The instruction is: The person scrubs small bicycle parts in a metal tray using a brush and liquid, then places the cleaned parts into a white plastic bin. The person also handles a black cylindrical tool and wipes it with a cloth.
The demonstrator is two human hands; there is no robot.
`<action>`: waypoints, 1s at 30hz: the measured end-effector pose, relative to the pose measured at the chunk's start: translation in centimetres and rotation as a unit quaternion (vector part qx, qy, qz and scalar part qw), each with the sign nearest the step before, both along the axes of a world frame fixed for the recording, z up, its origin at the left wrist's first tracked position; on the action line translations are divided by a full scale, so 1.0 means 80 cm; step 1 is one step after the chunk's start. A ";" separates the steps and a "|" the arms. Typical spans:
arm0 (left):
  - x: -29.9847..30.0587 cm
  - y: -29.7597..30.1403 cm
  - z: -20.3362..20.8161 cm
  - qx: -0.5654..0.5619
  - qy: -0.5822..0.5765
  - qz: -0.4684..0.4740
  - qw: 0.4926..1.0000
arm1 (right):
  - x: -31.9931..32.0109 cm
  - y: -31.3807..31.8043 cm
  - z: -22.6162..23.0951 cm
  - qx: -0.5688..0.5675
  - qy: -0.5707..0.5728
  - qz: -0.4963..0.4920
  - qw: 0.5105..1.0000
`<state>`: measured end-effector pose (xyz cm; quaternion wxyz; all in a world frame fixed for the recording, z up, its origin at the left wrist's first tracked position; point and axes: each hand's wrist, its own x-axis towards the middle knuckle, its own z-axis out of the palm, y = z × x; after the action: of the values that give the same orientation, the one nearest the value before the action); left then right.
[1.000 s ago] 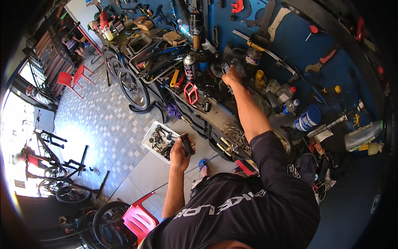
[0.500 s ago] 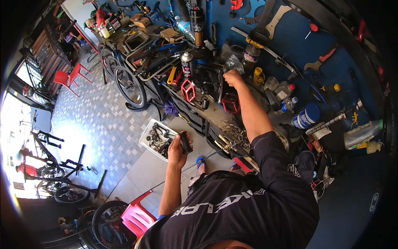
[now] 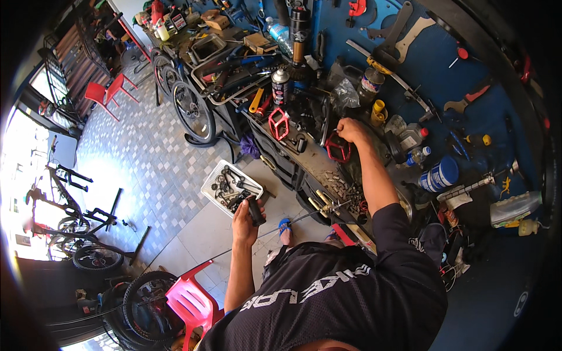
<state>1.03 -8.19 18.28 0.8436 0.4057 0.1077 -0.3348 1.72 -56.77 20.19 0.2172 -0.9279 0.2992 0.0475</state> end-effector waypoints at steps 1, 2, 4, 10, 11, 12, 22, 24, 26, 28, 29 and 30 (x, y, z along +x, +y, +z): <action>0.000 0.004 -0.003 0.006 0.001 0.003 1.000 | -0.001 -0.010 0.004 0.005 0.008 -0.038 0.999; -0.001 0.008 -0.006 0.012 0.002 0.006 1.000 | -0.003 -0.022 0.008 -0.018 -0.034 -0.044 0.998; -0.002 0.012 -0.006 0.021 0.002 0.012 1.000 | -0.006 -0.036 0.010 -0.060 -0.115 -0.053 0.990; -0.005 0.001 0.005 0.023 -0.012 0.018 1.000 | 0.063 -0.007 -0.011 0.112 -0.171 -0.123 0.971; -0.004 -0.014 0.007 0.007 -0.019 -0.004 1.000 | 0.065 -0.016 -0.032 0.119 -0.194 -0.163 0.960; -0.002 -0.028 0.009 -0.009 -0.028 -0.024 0.999 | 0.067 -0.026 -0.051 0.125 -0.219 -0.201 0.947; -0.018 -0.034 0.023 0.019 -0.066 -0.067 0.995 | 0.094 0.017 -0.024 0.048 -0.118 -0.184 0.975; -0.018 -0.037 0.020 0.004 -0.040 -0.081 0.996 | 0.081 0.026 -0.008 0.002 -0.194 -0.177 0.965; -0.019 -0.047 0.030 0.009 -0.035 -0.090 0.995 | 0.065 0.041 0.007 -0.003 -0.273 -0.191 0.943; -0.014 -0.062 0.038 -0.002 -0.056 -0.104 0.993 | 0.046 0.049 0.019 0.023 -0.362 -0.199 0.910; -0.011 -0.067 0.039 -0.011 -0.076 -0.108 0.991 | 0.036 0.055 0.028 0.097 -0.394 -0.196 0.893; -0.008 -0.077 0.043 -0.023 -0.096 -0.118 0.988 | 0.022 0.049 0.032 0.165 -0.425 -0.196 0.868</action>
<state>0.39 -14.34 21.73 0.8138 0.4260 -0.0300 -0.3942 3.45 -52.84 22.75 0.4777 -0.7316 0.3417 -0.3462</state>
